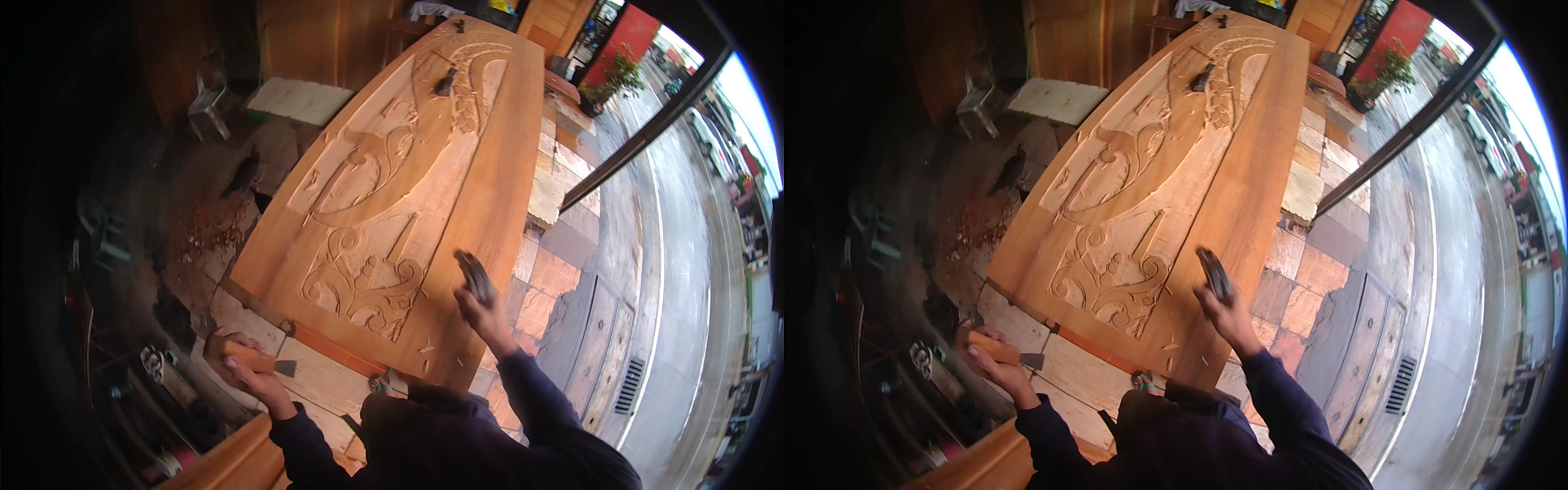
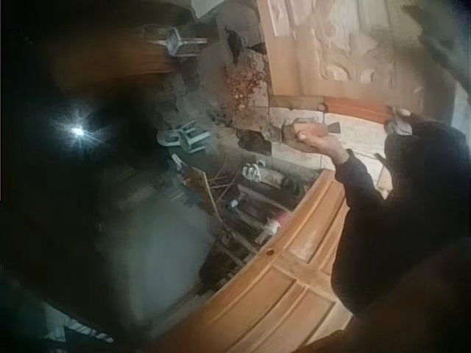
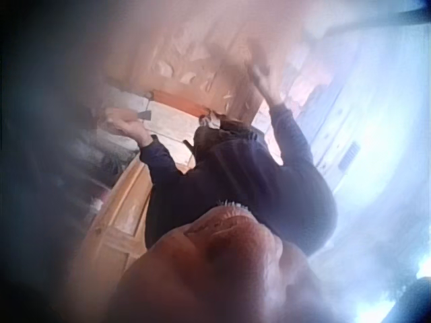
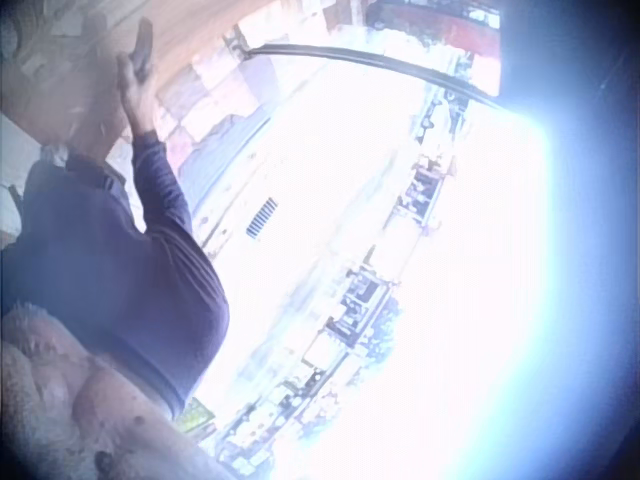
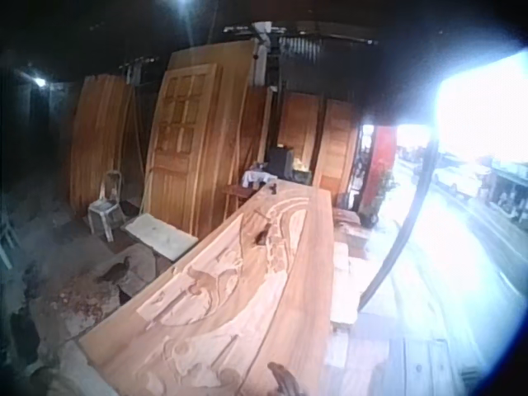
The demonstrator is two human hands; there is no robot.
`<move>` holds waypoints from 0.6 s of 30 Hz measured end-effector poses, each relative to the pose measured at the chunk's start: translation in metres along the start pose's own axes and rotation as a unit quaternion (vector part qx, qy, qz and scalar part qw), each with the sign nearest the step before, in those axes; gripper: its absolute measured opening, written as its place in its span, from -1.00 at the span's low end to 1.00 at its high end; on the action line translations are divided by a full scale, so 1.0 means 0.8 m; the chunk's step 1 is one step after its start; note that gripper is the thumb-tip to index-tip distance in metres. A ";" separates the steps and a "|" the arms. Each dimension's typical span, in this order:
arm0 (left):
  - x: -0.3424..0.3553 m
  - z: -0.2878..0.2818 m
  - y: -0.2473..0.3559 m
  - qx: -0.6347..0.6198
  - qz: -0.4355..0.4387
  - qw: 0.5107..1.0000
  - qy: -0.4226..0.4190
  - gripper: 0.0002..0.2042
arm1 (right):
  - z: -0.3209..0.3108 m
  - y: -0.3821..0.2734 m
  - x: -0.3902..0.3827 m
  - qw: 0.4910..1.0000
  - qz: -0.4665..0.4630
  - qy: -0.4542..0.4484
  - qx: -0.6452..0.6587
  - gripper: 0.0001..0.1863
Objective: The person carves decorative patterns into a wooden door using a chisel and a hammer, striking the chisel with the hammer to remove wood shavings.
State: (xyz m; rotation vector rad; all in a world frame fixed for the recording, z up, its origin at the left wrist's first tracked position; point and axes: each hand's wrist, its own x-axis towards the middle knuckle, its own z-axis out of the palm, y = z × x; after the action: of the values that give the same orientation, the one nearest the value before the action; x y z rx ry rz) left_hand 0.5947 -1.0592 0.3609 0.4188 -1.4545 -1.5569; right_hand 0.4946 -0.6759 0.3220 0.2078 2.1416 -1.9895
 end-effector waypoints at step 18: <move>-0.069 0.409 -0.005 -0.211 -0.123 0.934 -0.259 -0.50 | -0.248 0.165 -0.227 0.948 0.134 0.261 0.127 -0.14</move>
State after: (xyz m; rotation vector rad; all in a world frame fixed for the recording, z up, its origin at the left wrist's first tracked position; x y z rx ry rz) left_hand 0.3696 -0.8221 0.4173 -0.0843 -1.4232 -2.2414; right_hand 0.6912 -0.4604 0.2530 1.1172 1.9613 -2.2093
